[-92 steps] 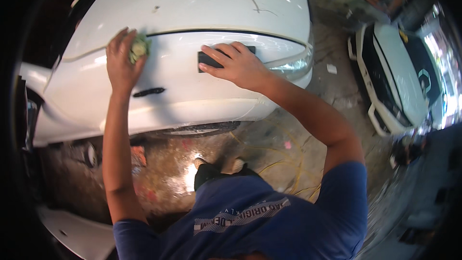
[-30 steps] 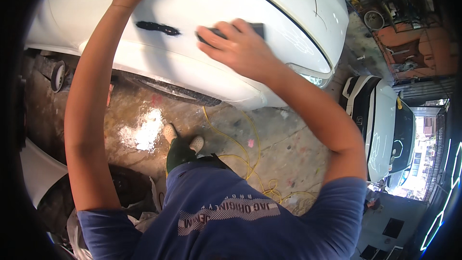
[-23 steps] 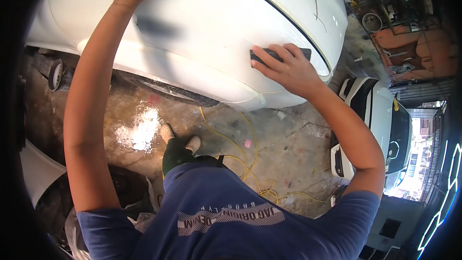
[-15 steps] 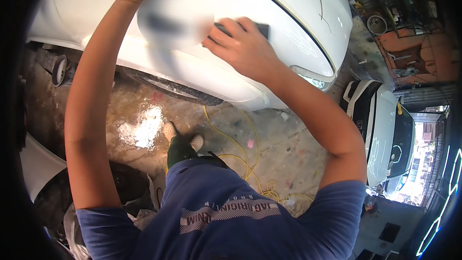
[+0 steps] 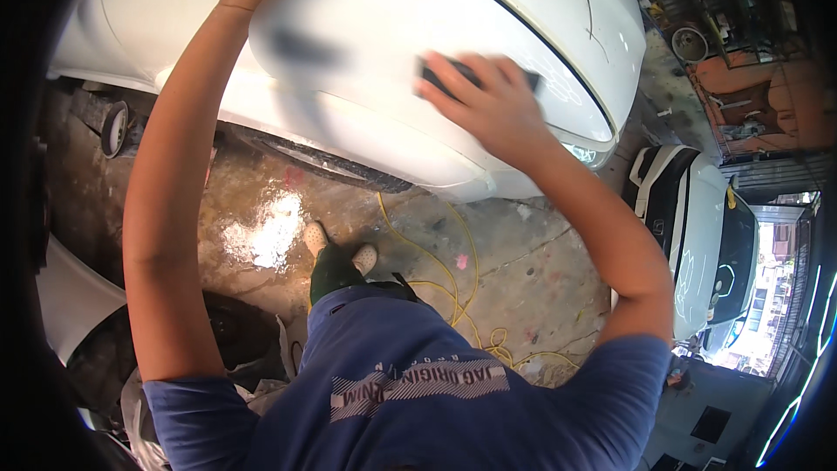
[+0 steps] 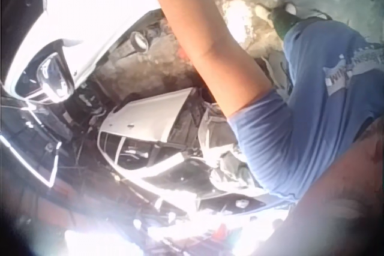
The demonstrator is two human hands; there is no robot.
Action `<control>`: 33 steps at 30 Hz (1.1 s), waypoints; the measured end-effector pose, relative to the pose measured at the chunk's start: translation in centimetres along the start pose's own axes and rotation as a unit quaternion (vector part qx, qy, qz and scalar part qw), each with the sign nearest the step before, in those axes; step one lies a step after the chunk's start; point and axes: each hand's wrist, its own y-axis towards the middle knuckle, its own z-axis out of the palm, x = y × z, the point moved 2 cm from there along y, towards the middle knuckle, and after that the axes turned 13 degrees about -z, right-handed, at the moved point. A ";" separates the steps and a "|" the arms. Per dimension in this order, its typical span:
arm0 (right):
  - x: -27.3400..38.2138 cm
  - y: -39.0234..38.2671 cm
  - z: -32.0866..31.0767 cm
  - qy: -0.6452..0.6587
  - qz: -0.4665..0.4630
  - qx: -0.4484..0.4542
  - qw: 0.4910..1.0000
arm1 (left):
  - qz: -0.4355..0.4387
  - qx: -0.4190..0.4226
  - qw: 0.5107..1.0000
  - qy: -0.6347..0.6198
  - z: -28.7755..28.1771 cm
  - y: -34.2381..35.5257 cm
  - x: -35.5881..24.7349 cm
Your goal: The person sands the front fender of a white car using a sanding block and wipes the surface with a cloth, frequently dipping the tool into a bucket of water.
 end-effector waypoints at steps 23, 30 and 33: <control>-1.7 2.6 0.0 -0.053 -0.006 -0.021 0.998 | 0.010 -0.007 0.999 -0.045 -0.1 -0.2 -0.2; -1.0 -7.9 -1.4 -0.008 -0.068 0.104 0.992 | 0.002 -0.026 0.999 -0.019 0.4 -0.1 -0.5; -1.2 -1.1 -0.4 -0.001 -0.031 0.034 0.999 | -0.004 -0.028 0.999 -0.032 0.4 -0.2 -0.8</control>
